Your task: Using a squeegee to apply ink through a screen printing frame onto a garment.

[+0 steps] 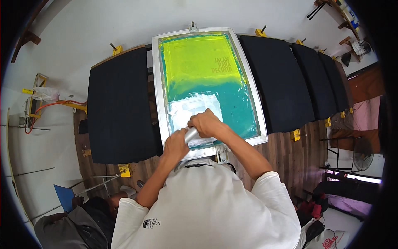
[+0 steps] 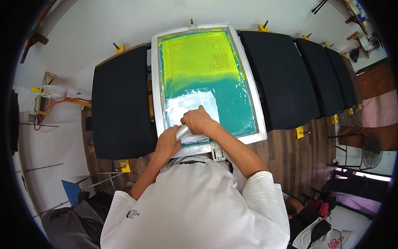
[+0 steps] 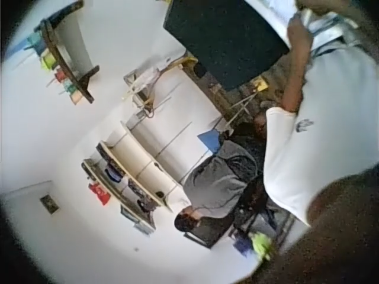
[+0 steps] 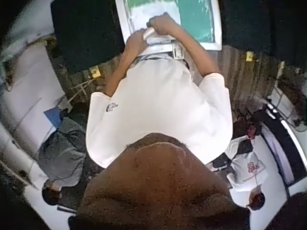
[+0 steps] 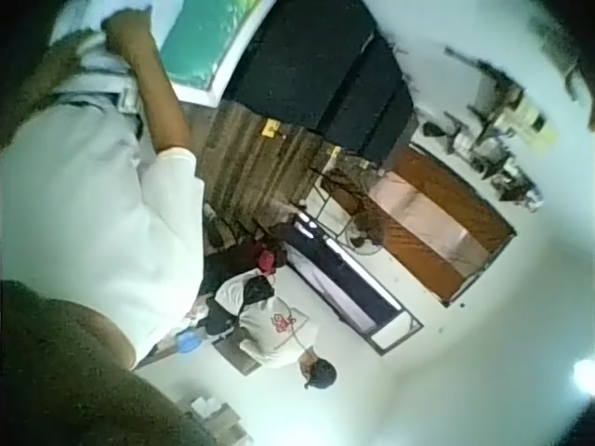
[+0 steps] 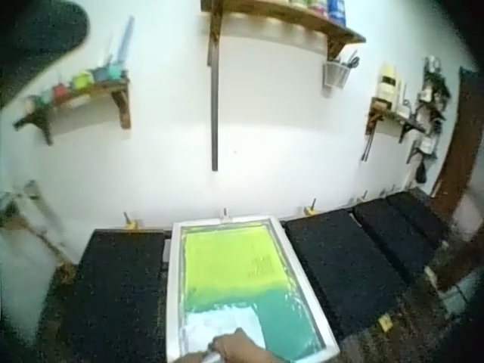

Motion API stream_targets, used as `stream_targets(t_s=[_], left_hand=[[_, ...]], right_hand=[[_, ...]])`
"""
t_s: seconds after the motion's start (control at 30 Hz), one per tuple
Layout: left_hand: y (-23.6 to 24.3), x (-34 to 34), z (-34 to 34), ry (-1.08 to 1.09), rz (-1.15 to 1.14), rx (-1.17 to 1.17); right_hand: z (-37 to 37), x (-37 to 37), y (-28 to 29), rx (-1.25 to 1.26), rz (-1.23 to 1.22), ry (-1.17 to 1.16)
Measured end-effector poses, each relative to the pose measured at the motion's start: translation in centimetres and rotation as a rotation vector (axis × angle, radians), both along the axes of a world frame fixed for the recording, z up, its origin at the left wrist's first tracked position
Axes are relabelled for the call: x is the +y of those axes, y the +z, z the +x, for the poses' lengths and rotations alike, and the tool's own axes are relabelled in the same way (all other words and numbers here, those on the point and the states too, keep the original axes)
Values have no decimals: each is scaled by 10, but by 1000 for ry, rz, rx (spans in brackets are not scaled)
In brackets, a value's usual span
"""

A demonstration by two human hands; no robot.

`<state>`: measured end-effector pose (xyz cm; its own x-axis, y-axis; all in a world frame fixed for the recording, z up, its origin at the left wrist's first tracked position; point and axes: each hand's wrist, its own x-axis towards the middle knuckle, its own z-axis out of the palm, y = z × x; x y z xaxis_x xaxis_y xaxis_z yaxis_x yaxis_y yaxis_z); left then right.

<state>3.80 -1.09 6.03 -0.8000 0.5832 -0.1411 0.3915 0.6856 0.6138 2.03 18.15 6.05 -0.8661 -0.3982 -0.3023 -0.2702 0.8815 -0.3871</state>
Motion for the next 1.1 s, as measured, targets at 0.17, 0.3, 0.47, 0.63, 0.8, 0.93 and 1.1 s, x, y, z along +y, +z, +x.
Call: stream_targets(t_s=[0.17, 0.3, 0.47, 0.63, 0.8, 0.93, 1.1], left_hand=[[10, 15, 12, -27, -48, -208], [-12, 32, -36, -24, 44, -50], [-12, 66, -92, -130, 72, -34], [-18, 62, -79, -251, 125, -9], [-9, 44, -49, -348, 49, -90], [3, 29, -36, -388, 13, -156], [13, 31, -59, -231, -40, -193]], right_hand=[[4, 17, 12, -188, 99, 132], [-20, 38, 11, -83, 82, -36], [-37, 67, -5, -24, 15, -211], [4, 62, -21, 107, -164, -317], [65, 24, -10, 138, -200, -470], [82, 8, 1, 77, -231, -471], [32, 21, 2, 42, -116, -359]])
